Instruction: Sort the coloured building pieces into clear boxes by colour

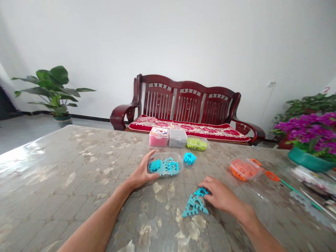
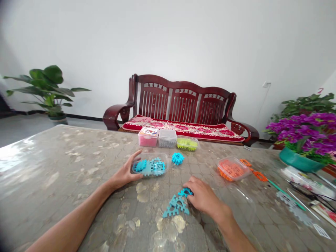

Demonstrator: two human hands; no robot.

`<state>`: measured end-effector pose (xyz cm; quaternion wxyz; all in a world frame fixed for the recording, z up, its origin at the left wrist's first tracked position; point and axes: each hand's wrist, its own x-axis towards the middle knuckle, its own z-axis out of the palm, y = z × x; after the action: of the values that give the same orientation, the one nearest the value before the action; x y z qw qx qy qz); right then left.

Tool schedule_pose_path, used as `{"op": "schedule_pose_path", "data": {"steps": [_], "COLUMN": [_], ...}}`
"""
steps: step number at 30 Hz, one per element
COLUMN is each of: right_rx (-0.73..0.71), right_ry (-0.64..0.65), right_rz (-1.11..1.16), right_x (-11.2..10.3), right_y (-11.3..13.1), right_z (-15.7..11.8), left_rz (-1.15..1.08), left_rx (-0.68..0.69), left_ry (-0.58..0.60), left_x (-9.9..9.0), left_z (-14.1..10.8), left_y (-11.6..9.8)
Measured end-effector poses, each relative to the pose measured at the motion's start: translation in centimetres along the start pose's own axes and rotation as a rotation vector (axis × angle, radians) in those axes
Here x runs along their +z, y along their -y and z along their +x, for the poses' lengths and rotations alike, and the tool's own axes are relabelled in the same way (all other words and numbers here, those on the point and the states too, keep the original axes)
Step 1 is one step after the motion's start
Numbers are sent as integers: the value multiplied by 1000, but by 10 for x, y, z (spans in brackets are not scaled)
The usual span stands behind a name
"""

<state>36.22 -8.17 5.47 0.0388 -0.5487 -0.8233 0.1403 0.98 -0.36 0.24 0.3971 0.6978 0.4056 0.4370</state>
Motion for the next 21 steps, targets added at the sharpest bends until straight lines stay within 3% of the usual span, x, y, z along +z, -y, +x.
{"op": "schedule_pose_path", "data": {"steps": [7, 13, 17, 21], "right_rx": [-19, 71, -25, -189], "right_ry": [3, -142, -273, -252], "right_rz": [-132, -1, 137, 105], "right_x": [5, -9, -35, -46], "right_y": [-3, -11, 14, 53], "right_z": [16, 31, 58, 98], "left_rz": [3, -17, -19, -16], "left_rx": [16, 18, 18, 15], "left_ry": [4, 4, 14, 13], "left_x": [0, 1, 1, 1], "left_z": [-1, -1, -2, -2], "left_y": [-1, -4, -7, -6]}}
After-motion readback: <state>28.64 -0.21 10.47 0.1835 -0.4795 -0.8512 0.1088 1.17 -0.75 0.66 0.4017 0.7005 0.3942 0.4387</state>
